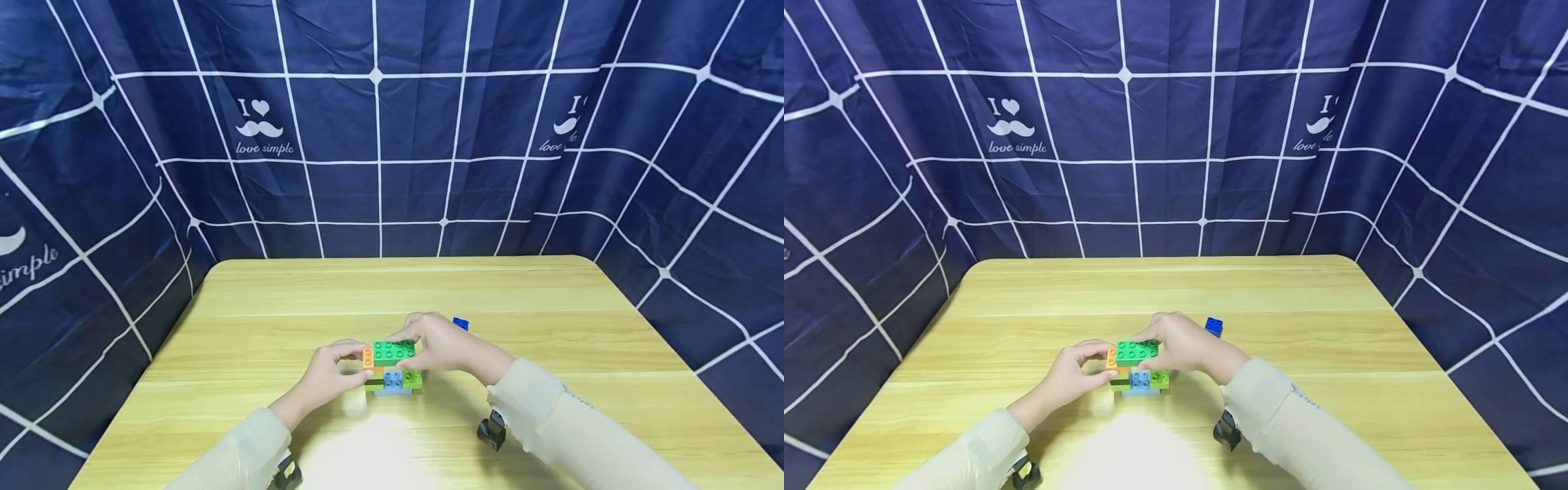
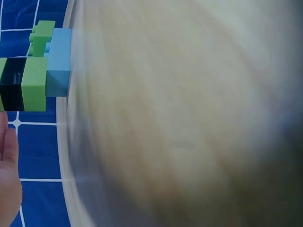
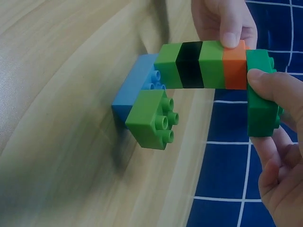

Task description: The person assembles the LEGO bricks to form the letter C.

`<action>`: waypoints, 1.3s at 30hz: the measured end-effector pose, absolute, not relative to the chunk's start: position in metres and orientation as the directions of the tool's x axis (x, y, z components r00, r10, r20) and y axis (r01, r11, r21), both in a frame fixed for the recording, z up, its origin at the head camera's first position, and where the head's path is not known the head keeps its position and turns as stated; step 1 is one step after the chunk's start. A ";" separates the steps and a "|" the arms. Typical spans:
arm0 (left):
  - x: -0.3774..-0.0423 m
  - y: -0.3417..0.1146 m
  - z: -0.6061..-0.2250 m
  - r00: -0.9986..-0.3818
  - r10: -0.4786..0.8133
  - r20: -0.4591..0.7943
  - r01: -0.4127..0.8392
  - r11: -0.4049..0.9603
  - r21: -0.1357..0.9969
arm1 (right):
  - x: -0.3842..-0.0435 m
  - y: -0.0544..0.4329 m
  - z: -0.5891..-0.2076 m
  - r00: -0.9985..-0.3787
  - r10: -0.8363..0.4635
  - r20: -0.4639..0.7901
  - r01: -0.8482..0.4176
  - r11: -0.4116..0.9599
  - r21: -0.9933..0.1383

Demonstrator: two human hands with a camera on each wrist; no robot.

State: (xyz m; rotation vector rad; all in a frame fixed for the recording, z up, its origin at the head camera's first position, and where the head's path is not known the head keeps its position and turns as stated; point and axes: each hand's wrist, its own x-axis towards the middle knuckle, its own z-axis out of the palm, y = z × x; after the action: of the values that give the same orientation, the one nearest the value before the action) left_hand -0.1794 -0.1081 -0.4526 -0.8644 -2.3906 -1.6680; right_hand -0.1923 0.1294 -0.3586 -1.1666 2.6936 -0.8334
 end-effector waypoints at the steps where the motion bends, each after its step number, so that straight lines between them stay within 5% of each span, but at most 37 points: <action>1: -0.180 -0.108 -0.452 -0.835 0.393 0.386 0.499 0.242 0.832 | -0.192 0.129 -0.358 -0.706 -0.697 0.125 -0.647 0.563 -0.514; 21: -0.163 -0.091 -0.422 -0.866 0.300 0.400 0.463 0.178 0.868 | -0.193 0.131 -0.363 -0.717 -0.686 0.126 -0.643 0.580 -0.501; 27: -0.163 -0.089 -0.422 -0.870 0.294 0.397 0.459 0.186 0.869 | -0.199 0.143 -0.371 -0.725 -0.670 0.156 -0.613 0.526 -0.589; 39: -0.172 -0.091 -0.438 -0.900 0.259 0.350 0.404 0.197 0.893 | -0.225 0.194 -0.400 -0.891 -0.389 0.234 -0.420 0.512 -0.749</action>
State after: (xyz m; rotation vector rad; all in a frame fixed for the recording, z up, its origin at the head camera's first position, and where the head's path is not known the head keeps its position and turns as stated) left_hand -0.1719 -0.0913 -0.4380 -0.6498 -2.3333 -1.8030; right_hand -0.2249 0.1936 -0.4004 -0.7394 2.7626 -1.3852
